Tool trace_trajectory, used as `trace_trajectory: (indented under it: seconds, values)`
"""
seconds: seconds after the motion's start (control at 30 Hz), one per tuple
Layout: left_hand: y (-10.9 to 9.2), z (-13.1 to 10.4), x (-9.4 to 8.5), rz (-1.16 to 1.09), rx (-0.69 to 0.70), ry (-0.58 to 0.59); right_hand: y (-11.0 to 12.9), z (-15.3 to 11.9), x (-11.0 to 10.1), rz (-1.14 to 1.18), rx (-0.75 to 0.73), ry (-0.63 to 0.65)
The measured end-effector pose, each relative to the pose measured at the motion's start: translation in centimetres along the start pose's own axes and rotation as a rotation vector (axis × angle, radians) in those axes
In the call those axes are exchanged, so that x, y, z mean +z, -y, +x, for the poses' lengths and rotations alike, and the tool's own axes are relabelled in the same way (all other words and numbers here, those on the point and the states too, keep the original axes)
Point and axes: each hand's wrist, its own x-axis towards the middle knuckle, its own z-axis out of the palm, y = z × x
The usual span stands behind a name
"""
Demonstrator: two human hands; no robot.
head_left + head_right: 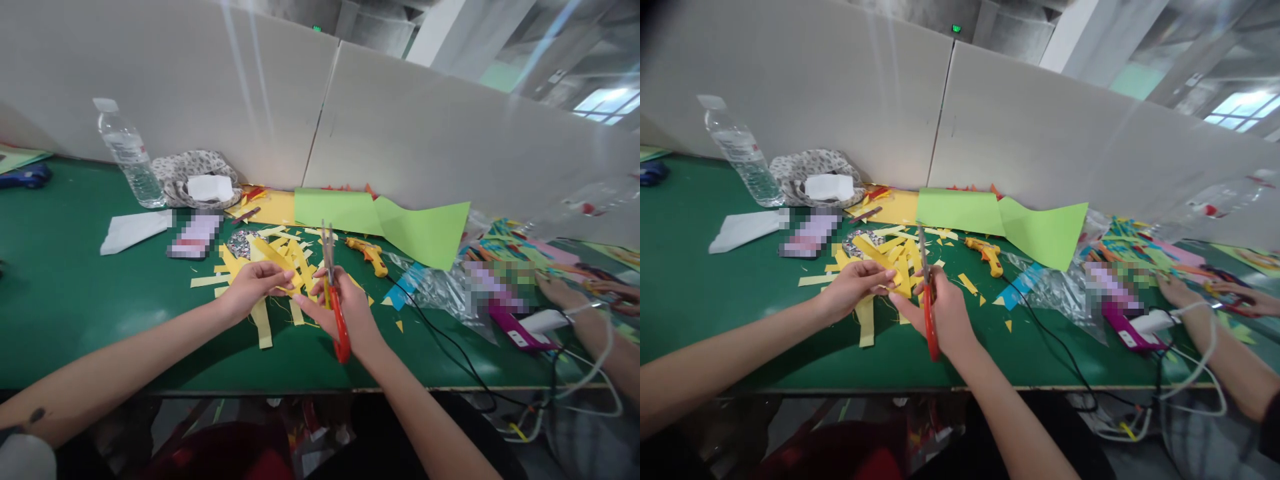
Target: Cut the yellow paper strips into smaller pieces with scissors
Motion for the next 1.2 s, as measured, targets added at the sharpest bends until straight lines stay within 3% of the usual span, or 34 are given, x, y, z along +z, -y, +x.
trace_trajectory:
  seconds: [0.1, 0.2, 0.57, 1.2]
  values:
    - [-0.2, 0.3, -0.4, -0.047, 0.045, -0.049, -0.4, 0.1, -1.1, -0.415, -0.211, 0.002]
    - [-0.4, 0.4, -0.5, -0.032, 0.081, -0.090, -0.9, 0.1, -1.3, -0.598, -0.286, -0.007]
    - [-0.1, -0.1, -0.1, 0.038, 0.159, -0.181, -0.7, -0.5, 0.2, -0.526, -0.242, 0.074]
    - [0.0, -0.3, 0.3, 0.012, 0.160, -0.181, -0.7, -0.7, 0.3, -0.582, -0.246, 0.033]
